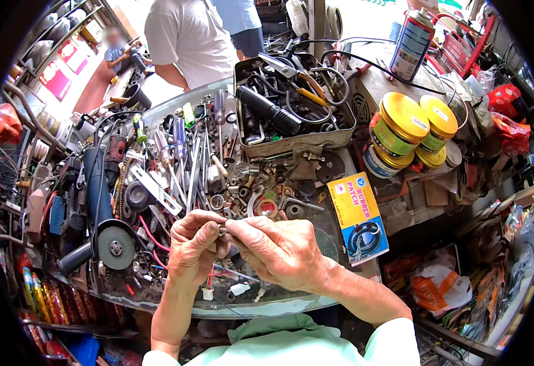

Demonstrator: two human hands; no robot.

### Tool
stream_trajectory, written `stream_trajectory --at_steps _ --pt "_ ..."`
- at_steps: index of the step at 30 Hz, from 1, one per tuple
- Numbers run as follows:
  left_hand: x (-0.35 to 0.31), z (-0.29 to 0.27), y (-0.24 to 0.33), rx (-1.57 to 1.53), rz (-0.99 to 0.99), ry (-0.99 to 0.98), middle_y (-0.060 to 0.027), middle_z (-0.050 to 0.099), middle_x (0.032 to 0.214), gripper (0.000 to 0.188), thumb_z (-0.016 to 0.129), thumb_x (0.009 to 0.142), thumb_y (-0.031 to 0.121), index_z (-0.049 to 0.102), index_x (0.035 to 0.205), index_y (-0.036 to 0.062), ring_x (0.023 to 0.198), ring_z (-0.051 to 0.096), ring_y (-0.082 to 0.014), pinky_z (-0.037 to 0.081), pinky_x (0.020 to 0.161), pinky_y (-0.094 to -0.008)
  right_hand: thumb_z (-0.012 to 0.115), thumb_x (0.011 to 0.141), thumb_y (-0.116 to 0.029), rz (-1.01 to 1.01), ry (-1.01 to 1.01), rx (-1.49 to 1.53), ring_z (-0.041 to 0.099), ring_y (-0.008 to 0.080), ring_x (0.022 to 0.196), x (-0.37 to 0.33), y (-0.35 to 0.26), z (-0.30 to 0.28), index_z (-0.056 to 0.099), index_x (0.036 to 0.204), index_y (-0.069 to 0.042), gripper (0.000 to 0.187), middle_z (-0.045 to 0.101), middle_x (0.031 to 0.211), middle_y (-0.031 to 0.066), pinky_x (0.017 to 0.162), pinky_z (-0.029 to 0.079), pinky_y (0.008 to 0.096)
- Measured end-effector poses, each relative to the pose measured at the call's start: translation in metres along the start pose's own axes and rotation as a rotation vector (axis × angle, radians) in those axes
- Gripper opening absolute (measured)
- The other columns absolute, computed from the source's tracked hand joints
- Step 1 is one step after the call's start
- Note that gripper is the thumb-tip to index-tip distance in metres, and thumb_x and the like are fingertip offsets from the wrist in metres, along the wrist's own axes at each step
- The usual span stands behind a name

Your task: The person assembles small lock components on a cluttered workbench. They pick up a key and a lock cylinder, insert the key, and rotate it while holding the cylinder. The person repeatedly handles the key and cylinder, occasionally setting them down and picking them up again.

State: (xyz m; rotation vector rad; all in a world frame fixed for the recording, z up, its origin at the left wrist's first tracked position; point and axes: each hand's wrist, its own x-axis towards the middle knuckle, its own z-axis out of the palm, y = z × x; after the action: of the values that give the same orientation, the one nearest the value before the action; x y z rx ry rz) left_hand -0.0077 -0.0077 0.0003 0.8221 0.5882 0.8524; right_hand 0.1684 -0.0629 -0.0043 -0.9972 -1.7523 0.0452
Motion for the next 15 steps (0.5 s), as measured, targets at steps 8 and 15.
stream_trajectory --at_steps 8,15 --pt "-0.0027 -0.0041 -0.0008 0.055 0.009 0.055 -0.0107 0.068 0.079 0.02 0.067 0.086 0.008 0.064 0.102 -0.0044 0.061 0.06 -0.0112 0.049 0.053 -0.0226 0.073 0.073 -0.004 0.047 -0.038 -0.021 0.064 0.0208 0.057 -0.0014 0.0003 0.0036 0.061 0.102 0.002 0.032 0.065 0.083 0.0115 0.045 0.05 0.0296" --pt "-0.002 -0.005 0.0001 0.027 0.007 -0.05 -0.012 0.068 0.088 0.027 0.066 0.087 0.007 0.062 0.11 -0.0047 0.071 0.064 -0.0111 0.054 0.063 -0.0219 0.073 0.075 -0.007 0.043 -0.001 -0.078 0.06 0.0194 0.054 0.0034 0.0012 -0.0002 0.061 0.099 0.001 0.028 0.063 0.078 0.0092 0.042 0.046 0.0289"
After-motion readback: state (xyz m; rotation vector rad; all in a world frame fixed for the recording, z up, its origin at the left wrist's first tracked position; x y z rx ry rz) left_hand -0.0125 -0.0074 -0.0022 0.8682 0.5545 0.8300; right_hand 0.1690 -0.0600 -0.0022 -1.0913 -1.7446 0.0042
